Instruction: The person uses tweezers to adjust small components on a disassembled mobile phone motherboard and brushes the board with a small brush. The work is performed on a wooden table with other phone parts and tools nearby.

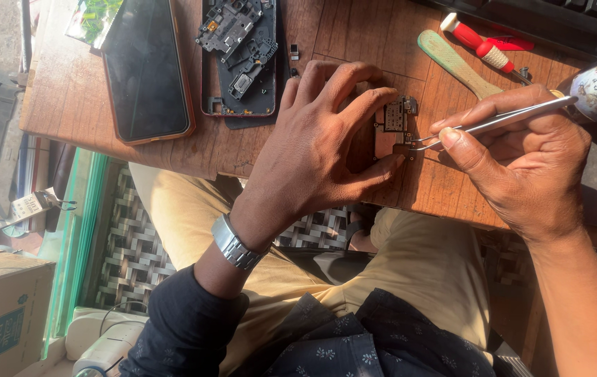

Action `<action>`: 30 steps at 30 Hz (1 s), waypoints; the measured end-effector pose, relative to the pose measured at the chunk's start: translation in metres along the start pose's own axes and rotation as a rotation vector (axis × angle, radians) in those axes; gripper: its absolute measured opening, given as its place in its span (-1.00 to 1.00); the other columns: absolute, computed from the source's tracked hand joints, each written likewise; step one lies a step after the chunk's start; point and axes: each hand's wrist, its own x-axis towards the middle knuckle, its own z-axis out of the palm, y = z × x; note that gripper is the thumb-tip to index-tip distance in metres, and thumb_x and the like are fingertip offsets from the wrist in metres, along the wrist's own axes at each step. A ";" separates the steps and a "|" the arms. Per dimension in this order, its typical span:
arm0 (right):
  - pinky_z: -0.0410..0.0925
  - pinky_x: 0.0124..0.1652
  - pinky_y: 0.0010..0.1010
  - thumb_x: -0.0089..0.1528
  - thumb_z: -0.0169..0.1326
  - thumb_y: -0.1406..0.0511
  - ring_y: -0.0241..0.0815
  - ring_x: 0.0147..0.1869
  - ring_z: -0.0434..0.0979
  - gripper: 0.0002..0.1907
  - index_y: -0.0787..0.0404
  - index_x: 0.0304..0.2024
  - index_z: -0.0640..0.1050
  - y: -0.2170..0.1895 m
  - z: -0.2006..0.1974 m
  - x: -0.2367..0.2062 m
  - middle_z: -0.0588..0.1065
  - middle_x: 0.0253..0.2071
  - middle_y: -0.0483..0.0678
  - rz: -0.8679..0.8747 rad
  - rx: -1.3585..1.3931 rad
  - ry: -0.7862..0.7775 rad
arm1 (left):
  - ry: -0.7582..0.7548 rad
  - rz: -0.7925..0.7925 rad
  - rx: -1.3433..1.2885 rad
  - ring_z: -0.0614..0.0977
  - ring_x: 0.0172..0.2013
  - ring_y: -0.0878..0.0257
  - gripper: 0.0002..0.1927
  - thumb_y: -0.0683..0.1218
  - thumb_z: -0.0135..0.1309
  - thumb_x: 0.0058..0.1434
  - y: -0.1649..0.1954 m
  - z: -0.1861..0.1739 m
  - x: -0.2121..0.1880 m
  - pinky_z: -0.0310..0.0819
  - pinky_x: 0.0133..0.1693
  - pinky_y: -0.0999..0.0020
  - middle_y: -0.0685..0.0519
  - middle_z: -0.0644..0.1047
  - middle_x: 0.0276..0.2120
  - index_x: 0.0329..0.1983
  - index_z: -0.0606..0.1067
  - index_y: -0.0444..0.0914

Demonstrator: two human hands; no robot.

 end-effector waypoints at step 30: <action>0.62 0.10 -0.39 0.36 0.14 0.48 -0.17 0.06 0.67 -0.83 0.26 -0.06 0.43 0.001 -0.002 -0.001 0.56 -0.14 0.01 0.000 -0.022 0.012 | -0.001 -0.006 -0.011 0.35 0.22 -0.05 -0.27 0.25 0.35 0.08 0.003 -0.002 0.000 0.29 0.23 -0.01 -0.01 0.35 0.24 0.25 0.46 -0.14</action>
